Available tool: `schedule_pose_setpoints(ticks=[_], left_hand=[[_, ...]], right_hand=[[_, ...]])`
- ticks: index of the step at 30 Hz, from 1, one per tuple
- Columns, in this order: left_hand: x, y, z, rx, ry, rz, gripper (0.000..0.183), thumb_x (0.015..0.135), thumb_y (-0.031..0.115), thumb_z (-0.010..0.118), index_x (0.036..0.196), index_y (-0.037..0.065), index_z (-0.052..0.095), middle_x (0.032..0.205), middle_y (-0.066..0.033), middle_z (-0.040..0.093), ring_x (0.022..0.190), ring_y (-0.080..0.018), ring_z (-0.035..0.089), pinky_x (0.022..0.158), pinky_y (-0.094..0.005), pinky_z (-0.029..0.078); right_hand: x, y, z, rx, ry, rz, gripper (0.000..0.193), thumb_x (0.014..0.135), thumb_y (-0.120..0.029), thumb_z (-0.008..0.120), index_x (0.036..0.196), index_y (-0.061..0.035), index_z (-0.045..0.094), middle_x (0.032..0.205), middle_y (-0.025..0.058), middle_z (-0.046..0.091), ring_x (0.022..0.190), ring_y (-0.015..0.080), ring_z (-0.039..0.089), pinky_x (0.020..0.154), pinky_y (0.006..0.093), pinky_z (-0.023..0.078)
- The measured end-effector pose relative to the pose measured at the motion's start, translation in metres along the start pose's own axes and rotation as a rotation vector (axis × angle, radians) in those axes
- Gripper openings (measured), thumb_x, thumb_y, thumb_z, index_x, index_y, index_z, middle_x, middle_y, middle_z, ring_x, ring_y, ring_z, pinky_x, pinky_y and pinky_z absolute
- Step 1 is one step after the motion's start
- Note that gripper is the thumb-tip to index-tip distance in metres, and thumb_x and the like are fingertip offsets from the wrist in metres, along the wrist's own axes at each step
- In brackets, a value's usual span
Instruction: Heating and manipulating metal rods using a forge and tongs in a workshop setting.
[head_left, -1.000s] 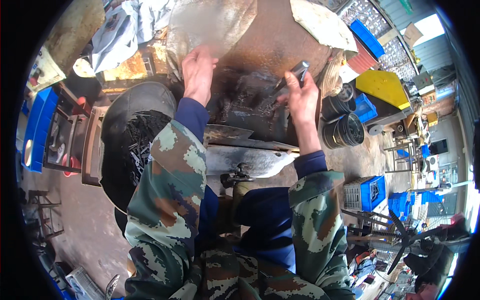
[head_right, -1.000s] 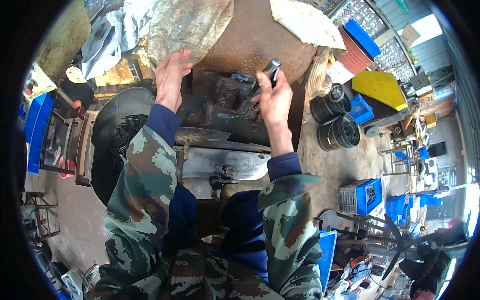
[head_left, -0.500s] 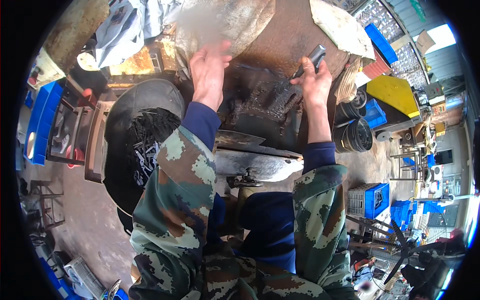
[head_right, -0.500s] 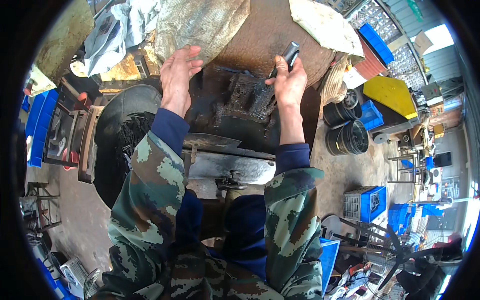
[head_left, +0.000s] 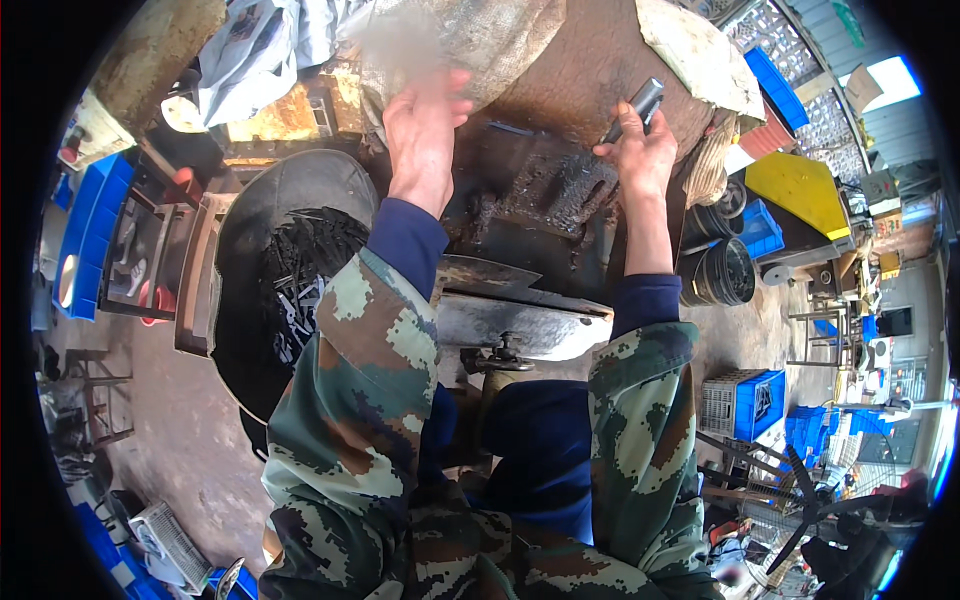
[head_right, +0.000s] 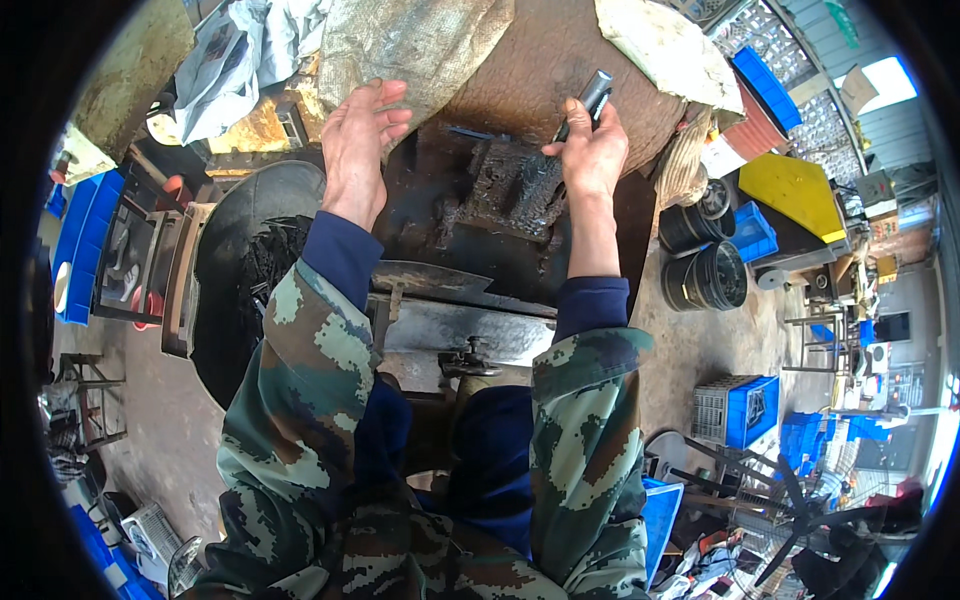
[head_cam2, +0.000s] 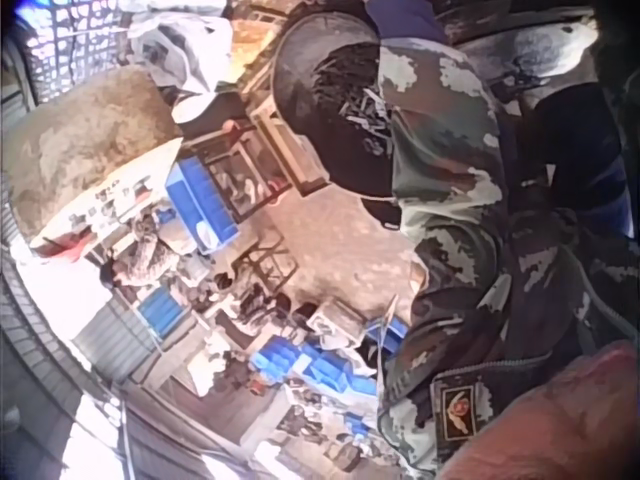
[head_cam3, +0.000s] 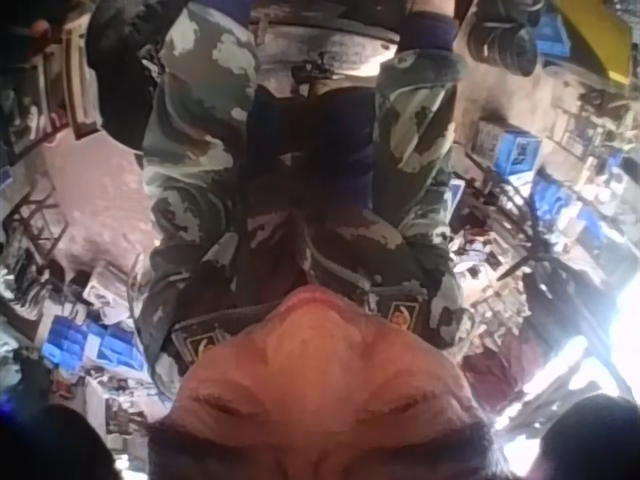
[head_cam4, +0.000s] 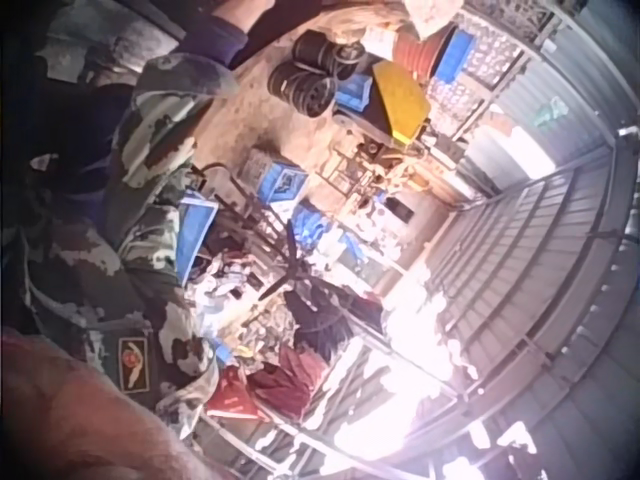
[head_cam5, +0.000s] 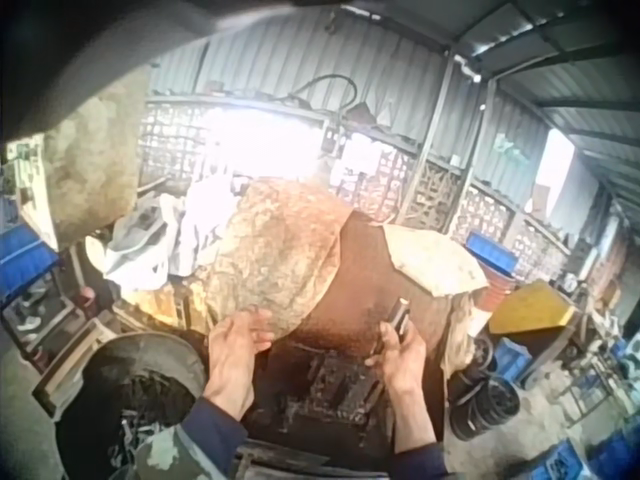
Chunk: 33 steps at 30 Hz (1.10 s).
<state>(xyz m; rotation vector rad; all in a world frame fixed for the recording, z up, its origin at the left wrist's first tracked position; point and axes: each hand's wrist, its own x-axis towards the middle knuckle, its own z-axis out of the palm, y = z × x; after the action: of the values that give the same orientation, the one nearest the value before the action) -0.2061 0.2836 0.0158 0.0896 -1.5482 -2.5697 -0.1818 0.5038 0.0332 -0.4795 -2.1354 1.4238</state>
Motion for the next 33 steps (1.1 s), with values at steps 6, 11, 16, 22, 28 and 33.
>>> schedule_pose_setpoints(ticks=[6, 11, 16, 22, 28, 33], left_hand=[[0.001, 0.003, -0.001, 0.006, 0.008, -0.018, 0.030, 0.096, 0.025, 0.052, 0.104, 0.000, 0.065, 0.106, -0.0094, 0.068, 0.082, -0.0146, 0.061, 0.077, -0.0283, 0.049], [0.000, 0.004, 0.002, 0.006, 0.011, -0.025, 0.030, 0.096, 0.026, 0.052, 0.103, 0.000, 0.066, 0.106, -0.0097, 0.068, 0.082, -0.0151, 0.062, 0.077, -0.0287, 0.049], [-0.001, 0.018, -0.006, -0.032, 0.011, -0.002, 0.032, 0.097, 0.026, 0.050, 0.106, -0.001, 0.065, 0.107, -0.0108, 0.067, 0.084, -0.0176, 0.062, 0.079, -0.0308, 0.049], [-0.011, 0.078, -0.033, -0.051, -0.011, 0.077, 0.025, 0.090, 0.021, 0.055, 0.097, -0.001, 0.063, 0.097, -0.0085, 0.064, 0.086, -0.0189, 0.060, 0.081, -0.0303, 0.047], [-0.008, 0.087, -0.168, 0.546, -0.161, 0.267, 0.038, 0.097, 0.029, 0.052, 0.112, -0.005, 0.062, 0.114, -0.0139, 0.067, 0.089, -0.0206, 0.063, 0.083, -0.0326, 0.051], [-0.035, 0.067, -0.284, 0.924, -0.186, 0.021, 0.042, 0.098, 0.036, 0.049, 0.112, 0.001, 0.066, 0.103, -0.0091, 0.070, 0.084, -0.0171, 0.064, 0.078, -0.0311, 0.050]], right_hand=[[0.003, 0.002, 0.003, 0.043, 0.011, -0.026, 0.030, 0.094, -0.023, 0.065, 0.110, 0.0027, 0.060, 0.083, 0.0075, 0.064, 0.048, 0.0145, 0.062, 0.043, 0.0269, 0.047], [0.007, 0.005, 0.002, 0.055, 0.015, -0.041, 0.030, 0.095, -0.023, 0.064, 0.110, 0.0028, 0.060, 0.088, 0.0084, 0.067, 0.048, 0.0143, 0.063, 0.043, 0.0261, 0.047], [0.004, 0.005, 0.005, 0.036, -0.016, -0.027, 0.029, 0.096, -0.023, 0.062, 0.113, 0.0001, 0.058, 0.095, 0.0080, 0.068, 0.050, 0.0146, 0.062, 0.045, 0.0247, 0.048], [0.009, 0.009, 0.004, 0.036, -0.001, 0.011, 0.032, 0.091, -0.024, 0.068, 0.108, 0.0025, 0.060, 0.076, 0.0078, 0.061, 0.050, 0.0158, 0.064, 0.041, 0.0262, 0.044], [0.022, 0.019, -0.007, 0.001, -0.002, -0.037, 0.030, 0.094, -0.030, 0.065, 0.108, -0.0029, 0.066, 0.077, 0.0070, 0.065, 0.053, 0.0117, 0.065, 0.044, 0.0250, 0.044], [0.022, 0.021, -0.004, -0.002, -0.017, -0.046, 0.037, 0.095, -0.032, 0.063, 0.117, -0.0022, 0.063, 0.094, 0.0070, 0.069, 0.059, 0.0103, 0.066, 0.062, 0.0243, 0.050]])
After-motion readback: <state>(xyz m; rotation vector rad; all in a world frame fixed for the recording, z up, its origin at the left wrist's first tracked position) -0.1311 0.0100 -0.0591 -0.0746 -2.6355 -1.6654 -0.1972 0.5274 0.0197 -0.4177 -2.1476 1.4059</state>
